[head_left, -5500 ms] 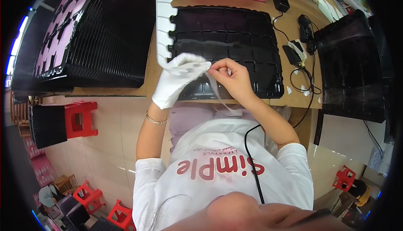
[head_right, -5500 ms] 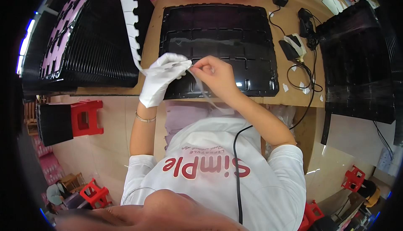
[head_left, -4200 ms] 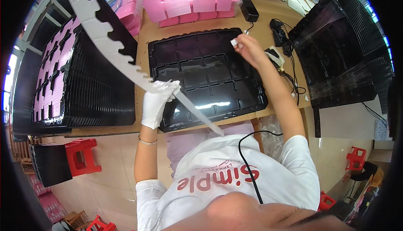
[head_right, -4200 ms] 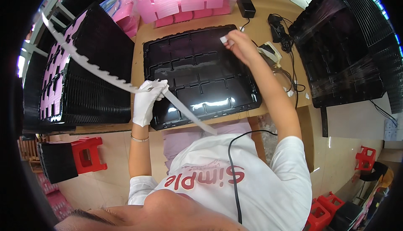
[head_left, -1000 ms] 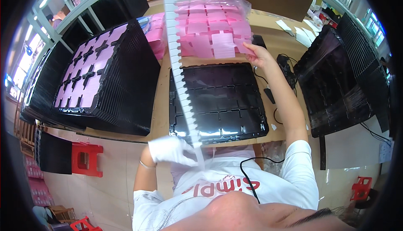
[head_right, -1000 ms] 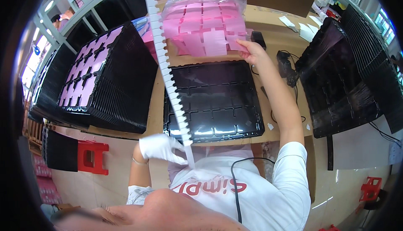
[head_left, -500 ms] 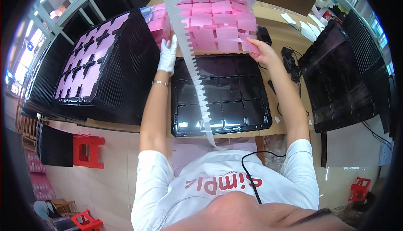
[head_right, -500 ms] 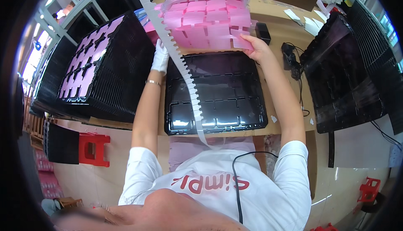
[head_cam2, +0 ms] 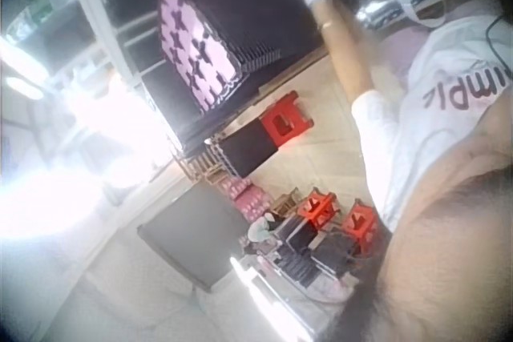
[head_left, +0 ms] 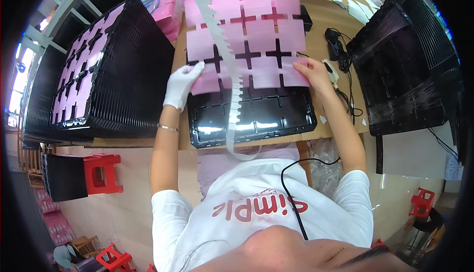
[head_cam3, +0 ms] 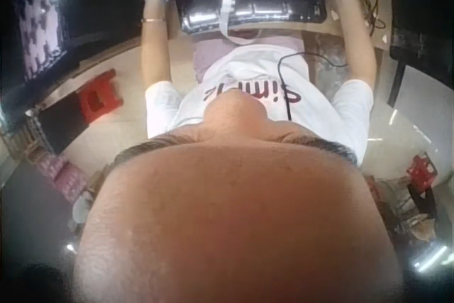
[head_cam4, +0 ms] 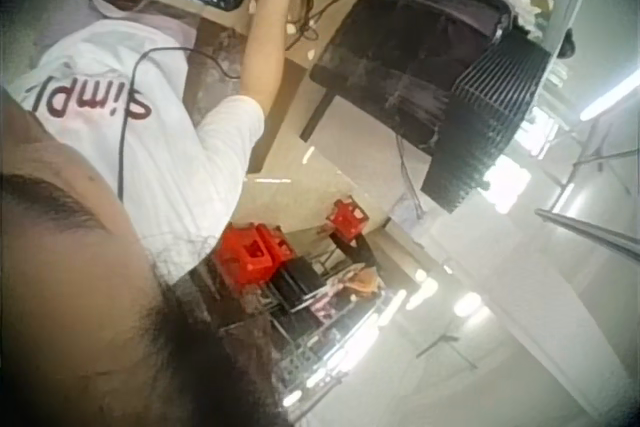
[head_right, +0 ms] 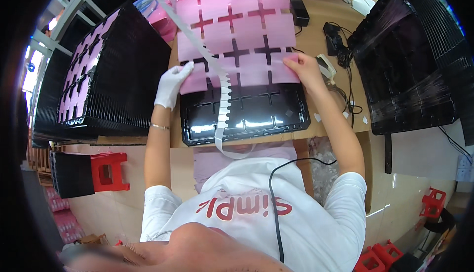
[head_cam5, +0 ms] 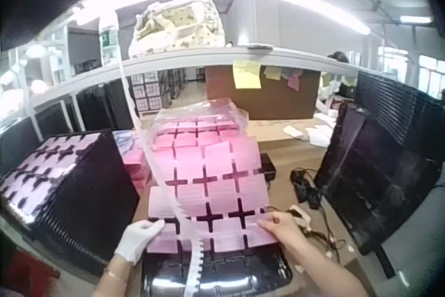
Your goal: The person assembles black plastic trays by placing pink foam inserts into them. They wear white gloves and repeatedly pick up foam inserts from a stack, place them into the trays, and stack the completed units.
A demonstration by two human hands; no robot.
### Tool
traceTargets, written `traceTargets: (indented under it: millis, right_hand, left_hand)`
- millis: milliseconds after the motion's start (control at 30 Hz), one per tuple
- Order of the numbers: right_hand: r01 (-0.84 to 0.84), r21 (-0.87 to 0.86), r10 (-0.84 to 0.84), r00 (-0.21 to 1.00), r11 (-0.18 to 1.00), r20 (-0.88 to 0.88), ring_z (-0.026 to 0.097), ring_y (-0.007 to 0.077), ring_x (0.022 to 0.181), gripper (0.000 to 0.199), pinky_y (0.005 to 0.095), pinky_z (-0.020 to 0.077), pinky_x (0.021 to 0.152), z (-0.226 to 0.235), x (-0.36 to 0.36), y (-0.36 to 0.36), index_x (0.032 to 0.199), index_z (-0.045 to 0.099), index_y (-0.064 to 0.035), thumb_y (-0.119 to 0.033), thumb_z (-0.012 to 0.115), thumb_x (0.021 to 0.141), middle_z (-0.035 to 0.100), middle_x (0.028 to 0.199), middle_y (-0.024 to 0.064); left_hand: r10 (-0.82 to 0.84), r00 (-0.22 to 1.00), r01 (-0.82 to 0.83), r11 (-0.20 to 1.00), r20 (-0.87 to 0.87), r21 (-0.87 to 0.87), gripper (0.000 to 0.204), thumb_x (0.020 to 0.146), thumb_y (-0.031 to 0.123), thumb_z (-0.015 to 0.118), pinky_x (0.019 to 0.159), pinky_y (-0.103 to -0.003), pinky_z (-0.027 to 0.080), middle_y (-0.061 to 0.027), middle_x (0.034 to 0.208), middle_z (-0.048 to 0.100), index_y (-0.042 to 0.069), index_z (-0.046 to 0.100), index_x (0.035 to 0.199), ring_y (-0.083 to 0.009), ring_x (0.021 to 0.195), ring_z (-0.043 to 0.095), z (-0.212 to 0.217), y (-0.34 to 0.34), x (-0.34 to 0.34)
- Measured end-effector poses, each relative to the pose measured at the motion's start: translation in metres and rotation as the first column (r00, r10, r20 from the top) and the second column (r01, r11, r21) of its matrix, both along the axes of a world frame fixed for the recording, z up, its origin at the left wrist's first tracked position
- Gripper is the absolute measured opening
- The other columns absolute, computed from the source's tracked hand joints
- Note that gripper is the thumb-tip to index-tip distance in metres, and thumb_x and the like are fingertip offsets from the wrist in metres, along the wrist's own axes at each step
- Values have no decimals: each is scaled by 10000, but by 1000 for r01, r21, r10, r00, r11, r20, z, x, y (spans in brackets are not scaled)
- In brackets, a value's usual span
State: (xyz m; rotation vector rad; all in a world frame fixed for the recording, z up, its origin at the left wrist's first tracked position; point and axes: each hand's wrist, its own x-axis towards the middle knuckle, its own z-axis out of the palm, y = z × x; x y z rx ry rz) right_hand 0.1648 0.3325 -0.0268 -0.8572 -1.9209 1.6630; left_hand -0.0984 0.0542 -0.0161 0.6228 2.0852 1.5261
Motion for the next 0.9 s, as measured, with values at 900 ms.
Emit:
traceTargets:
  millis: [900]
  right_hand:
    - [-208,612,-170,848,763,501,625,252,623,457,364,494,603,-6,74,-63,1172,556,-20,-278,708,827,617,697,98]
  left_hand:
    - [-181,479,-389,834,-859,-393,537,828,391,695,782,-448,522,-145,1077,627,32,586,1213,-320,928,616,-6,-64,78]
